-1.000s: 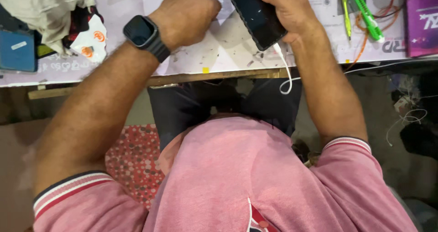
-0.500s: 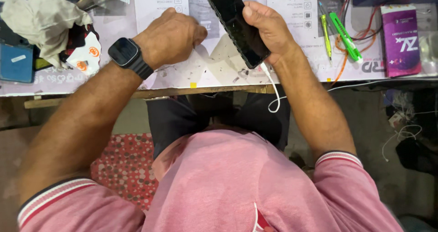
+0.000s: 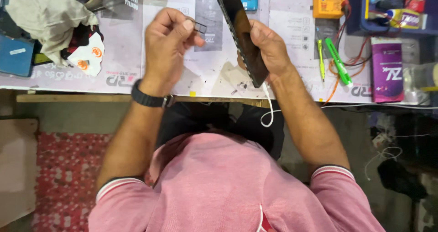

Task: The person disassembles a smartphone, removing the back cover and battery. They then reassemble the device by placing the battery back inside and snapping the back cover onto the frame. The person handles the phone and its components by hand throughout the process.

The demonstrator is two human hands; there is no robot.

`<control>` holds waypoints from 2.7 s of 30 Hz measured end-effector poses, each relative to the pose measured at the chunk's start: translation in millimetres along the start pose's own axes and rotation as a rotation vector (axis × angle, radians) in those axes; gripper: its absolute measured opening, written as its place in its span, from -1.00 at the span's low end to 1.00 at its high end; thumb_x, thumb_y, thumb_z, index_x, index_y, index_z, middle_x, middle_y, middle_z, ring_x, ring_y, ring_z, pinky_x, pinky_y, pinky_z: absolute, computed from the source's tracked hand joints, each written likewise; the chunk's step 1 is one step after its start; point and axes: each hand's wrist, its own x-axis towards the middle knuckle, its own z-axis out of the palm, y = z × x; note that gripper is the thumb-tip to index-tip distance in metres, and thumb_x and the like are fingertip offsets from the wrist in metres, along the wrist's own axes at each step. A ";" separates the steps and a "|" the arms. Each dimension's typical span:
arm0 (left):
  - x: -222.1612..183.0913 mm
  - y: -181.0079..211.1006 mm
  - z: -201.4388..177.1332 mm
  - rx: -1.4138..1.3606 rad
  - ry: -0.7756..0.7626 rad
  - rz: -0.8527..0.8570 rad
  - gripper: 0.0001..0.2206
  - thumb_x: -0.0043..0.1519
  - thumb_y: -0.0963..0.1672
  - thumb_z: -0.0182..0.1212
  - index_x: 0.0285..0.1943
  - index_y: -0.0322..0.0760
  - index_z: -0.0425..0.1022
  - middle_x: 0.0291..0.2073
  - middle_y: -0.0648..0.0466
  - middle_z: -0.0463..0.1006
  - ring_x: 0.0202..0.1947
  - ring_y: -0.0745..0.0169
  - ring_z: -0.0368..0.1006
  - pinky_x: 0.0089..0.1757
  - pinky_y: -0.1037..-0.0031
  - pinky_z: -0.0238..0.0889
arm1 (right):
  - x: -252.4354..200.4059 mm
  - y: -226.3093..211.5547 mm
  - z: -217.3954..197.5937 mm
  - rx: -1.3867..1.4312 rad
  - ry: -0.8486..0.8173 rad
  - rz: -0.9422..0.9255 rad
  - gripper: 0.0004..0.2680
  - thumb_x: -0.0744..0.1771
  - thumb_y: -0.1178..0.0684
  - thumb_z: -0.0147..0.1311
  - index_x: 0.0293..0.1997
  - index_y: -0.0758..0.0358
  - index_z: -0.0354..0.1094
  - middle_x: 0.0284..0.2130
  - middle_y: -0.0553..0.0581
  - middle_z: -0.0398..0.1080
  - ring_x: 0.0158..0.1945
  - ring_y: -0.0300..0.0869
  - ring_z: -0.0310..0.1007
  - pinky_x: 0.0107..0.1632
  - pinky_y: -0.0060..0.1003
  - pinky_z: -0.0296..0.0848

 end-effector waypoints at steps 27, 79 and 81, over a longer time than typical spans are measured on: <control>2.1 -30.8 55.4 -0.057 0.132 0.254 -0.83 0.45 -0.17 0.03 -0.14 -0.38 0.50 -0.27 0.04 0.58 -0.32 0.31 0.55 -0.18 0.42 0.51 | 7.0 6.9 10.8 0.006 -0.028 -0.048 -0.64 0.44 -0.18 0.09 0.22 0.34 0.24 -0.46 0.08 0.27 -0.58 -0.27 0.12 -0.43 -0.31 0.18; 27.0 -6.9 8.0 0.899 0.050 -0.098 -0.58 0.22 0.08 0.30 -0.01 -0.28 0.39 -0.19 0.08 0.53 -0.24 0.14 0.52 -0.23 0.28 0.49 | 19.6 -32.0 49.9 -1.508 0.478 -0.188 -0.82 0.40 0.06 0.12 0.02 0.35 0.30 -0.58 0.20 0.43 -0.54 -0.12 0.44 -0.44 -0.16 0.34; 24.6 -26.6 17.1 0.347 0.009 -0.163 -0.48 0.30 0.13 0.18 0.28 -0.13 0.19 0.02 0.14 0.47 -0.03 0.25 0.53 -0.10 0.30 0.55 | 25.6 -26.0 66.5 -1.738 0.490 -0.320 -0.81 0.42 0.04 0.12 0.05 0.35 0.31 -0.55 0.25 0.45 -0.49 0.07 0.46 -0.42 -0.04 0.35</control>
